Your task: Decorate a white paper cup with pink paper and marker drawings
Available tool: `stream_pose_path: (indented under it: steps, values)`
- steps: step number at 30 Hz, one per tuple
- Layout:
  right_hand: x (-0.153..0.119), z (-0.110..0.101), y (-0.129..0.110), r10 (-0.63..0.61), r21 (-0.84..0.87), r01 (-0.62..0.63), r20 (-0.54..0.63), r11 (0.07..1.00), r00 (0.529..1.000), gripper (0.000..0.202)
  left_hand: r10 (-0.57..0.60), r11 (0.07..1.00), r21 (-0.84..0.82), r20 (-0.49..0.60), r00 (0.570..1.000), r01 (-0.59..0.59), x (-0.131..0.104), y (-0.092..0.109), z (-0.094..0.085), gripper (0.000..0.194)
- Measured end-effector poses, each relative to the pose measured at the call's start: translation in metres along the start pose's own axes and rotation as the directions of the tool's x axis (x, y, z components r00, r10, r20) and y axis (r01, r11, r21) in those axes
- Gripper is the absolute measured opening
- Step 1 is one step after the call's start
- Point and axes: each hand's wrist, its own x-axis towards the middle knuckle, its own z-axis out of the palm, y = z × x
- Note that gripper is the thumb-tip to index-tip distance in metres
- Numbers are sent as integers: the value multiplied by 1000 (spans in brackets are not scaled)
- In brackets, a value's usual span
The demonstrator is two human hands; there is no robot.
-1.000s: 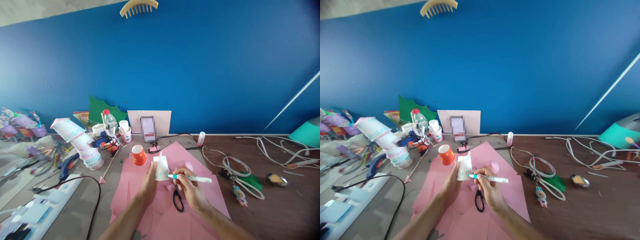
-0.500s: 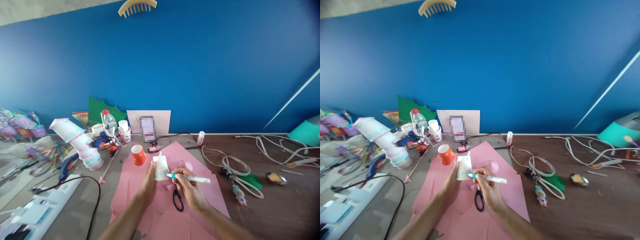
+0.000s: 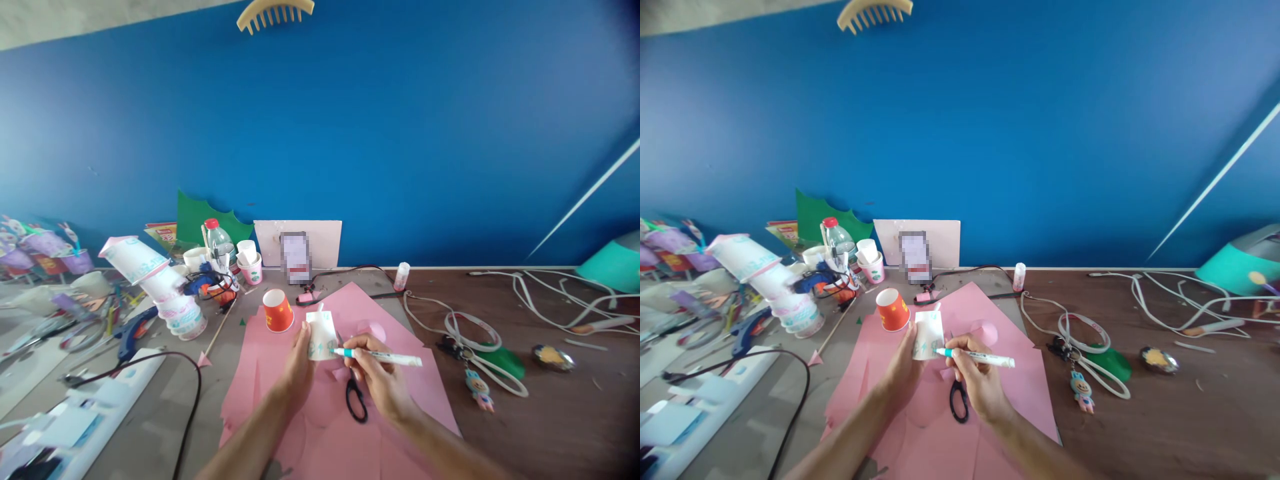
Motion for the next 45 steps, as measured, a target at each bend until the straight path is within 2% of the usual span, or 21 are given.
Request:
stream_pose_path:
  steps: [8,14,21,28,33,39,45]
  values:
    - [0,-4,7,-19,-1,19,24,1000,1000,28,16,1000,-11,-30,999,-17,-1,4,4,44]
    - [-2,-2,3,-29,-98,34,45,995,999,30,3,1000,-11,-56,998,-4,-6,15,13,42]
    - [-5,-1,-2,-35,-154,45,70,987,997,33,-15,999,-50,-92,996,11,-4,11,13,46]
    - [-5,0,-3,-36,-159,45,59,986,998,34,-12,998,-60,-92,996,7,-7,20,19,45]
    - [-5,-2,1,-38,-175,50,72,983,997,34,-20,999,-46,-76,997,17,-6,17,15,39]
    - [-6,-2,0,-35,-171,51,92,984,995,36,-8,1000,10,-32,999,8,-3,7,8,44]
    - [-7,0,-2,-47,-178,64,102,982,994,32,-2,999,54,-22,1000,3,-4,7,5,46]
